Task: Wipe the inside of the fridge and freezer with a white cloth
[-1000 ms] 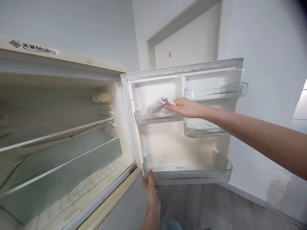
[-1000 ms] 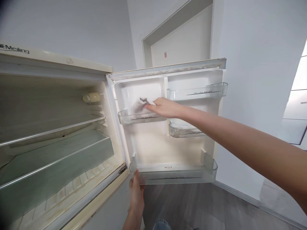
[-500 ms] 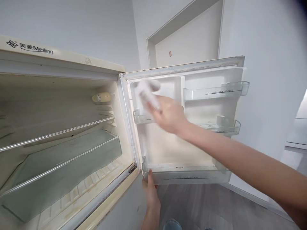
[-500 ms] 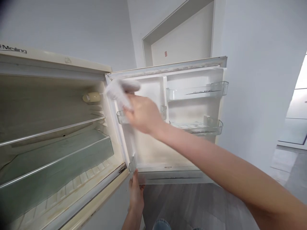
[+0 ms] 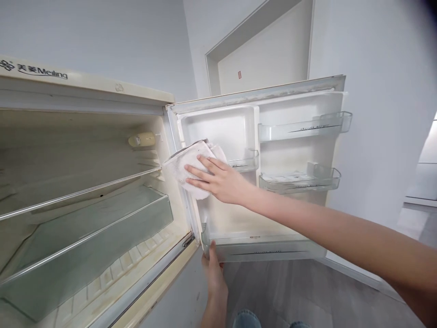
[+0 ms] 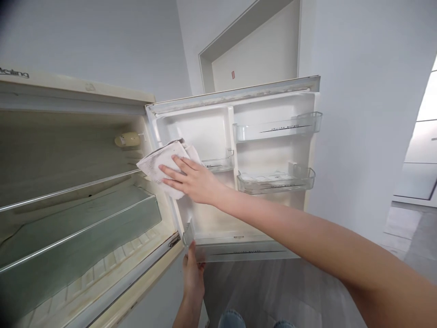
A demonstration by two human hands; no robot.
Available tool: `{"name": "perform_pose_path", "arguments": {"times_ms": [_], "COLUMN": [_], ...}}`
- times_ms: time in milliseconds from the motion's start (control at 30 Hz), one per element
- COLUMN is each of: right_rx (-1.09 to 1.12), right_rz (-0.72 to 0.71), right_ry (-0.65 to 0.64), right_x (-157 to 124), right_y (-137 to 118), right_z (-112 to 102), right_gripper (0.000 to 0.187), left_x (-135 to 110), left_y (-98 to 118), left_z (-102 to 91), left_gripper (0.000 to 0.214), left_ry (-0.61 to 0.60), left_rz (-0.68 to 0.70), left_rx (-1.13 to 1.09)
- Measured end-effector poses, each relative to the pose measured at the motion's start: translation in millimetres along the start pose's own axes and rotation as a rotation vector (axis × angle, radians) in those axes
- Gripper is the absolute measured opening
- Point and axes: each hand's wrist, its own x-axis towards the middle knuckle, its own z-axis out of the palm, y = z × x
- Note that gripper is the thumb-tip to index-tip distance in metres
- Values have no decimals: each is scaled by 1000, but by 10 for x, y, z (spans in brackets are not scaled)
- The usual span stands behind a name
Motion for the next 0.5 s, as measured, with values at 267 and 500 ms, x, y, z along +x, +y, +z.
{"name": "perform_pose_path", "arguments": {"times_ms": [267, 500], "right_rx": [4, -81], "right_rz": [17, 148], "right_ry": [2, -17], "right_x": [-421, -778], "right_y": [179, 170], "right_z": [-132, -295], "right_gripper": [71, 74], "left_x": [49, 47], "left_y": [-23, -41], "left_z": [-13, -23], "left_gripper": [67, 66], "left_ry": [-25, -33], "left_rz": [-20, -7], "left_rx": [-10, -1]}}
